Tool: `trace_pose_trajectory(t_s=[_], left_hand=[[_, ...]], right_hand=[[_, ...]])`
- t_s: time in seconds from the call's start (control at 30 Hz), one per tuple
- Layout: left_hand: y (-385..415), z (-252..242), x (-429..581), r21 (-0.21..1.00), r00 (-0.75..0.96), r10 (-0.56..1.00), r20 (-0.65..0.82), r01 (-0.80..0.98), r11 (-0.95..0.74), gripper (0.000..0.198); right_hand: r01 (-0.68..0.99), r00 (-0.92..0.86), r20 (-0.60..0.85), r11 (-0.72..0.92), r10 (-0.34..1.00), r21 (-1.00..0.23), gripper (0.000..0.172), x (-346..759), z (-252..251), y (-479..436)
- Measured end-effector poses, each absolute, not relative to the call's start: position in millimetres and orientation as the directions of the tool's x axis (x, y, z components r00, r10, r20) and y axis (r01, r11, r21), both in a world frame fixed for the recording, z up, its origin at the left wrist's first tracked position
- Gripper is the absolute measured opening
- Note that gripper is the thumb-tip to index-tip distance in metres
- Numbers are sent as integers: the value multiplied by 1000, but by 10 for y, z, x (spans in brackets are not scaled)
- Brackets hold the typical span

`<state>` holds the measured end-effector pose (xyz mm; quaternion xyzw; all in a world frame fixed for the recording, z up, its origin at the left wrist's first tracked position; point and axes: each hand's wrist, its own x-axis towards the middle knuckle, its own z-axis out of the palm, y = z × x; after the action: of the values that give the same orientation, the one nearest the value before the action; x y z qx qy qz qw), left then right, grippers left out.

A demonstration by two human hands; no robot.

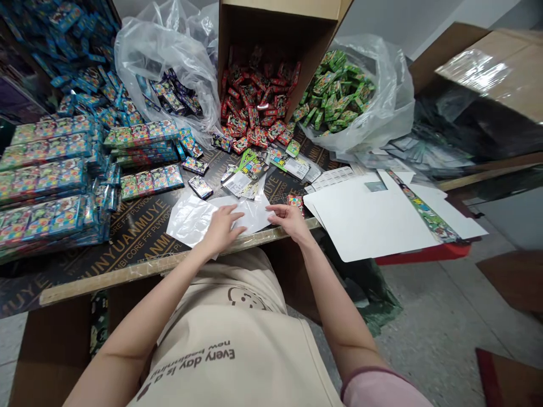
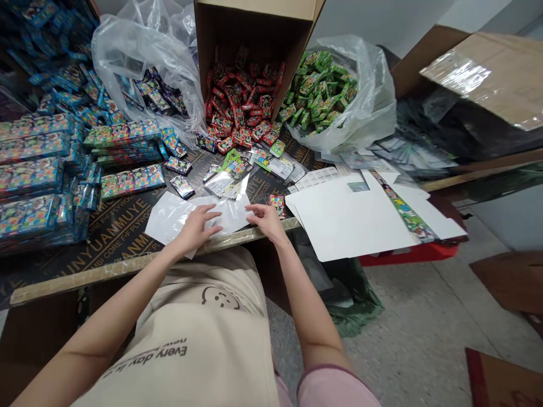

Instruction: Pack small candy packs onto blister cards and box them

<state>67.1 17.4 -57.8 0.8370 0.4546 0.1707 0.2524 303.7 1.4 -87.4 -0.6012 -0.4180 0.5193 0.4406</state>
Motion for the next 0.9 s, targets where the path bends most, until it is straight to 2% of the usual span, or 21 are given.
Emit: trace_pose_trajectory(t_s=[0.07, 0.2, 0.37, 0.47, 0.53, 0.63, 0.77, 0.83, 0.9], left_hand=[[212, -613, 950, 668, 548, 833, 75, 593, -450, 36], [230, -785, 1295, 749, 496, 865, 76, 545, -378, 28], [193, -935, 1311, 832, 402, 915, -33, 519, -198, 13], [185, -950, 1290, 839, 368, 927, -75, 525, -141, 6], [186, -950, 1291, 840, 356, 931, -82, 528, -128, 4], [189, -959, 1299, 846, 352, 931, -92, 521, -113, 5], [193, -987, 1295, 861, 372, 922, -107, 498, -101, 9], [204, -1001, 1287, 871, 391, 913, -115, 481, -97, 11], [225, -1011, 1277, 885, 421, 898, -124, 457, -93, 12]], right_hand=[[62, 118, -236, -245, 964, -968, 39, 2999, -865, -21], [102, 135, -198, -212, 971, -972, 37, 2915, -869, -98], [175, 136, -164, -187, 977, -967, 26, 2875, -896, -146], [339, 107, -66, -99, 992, -935, 14, 2886, -862, -140], [561, 32, 77, 45, 997, -827, 9, 2900, -820, -130], [797, -144, 231, 251, 962, -549, 13, 2921, -758, -122], [882, -327, 285, 399, 901, -251, 20, 2925, -694, -122], [876, -400, 280, 454, 872, -161, 25, 2921, -669, -119], [856, -459, 269, 502, 847, -122, 29, 2926, -658, -116]])
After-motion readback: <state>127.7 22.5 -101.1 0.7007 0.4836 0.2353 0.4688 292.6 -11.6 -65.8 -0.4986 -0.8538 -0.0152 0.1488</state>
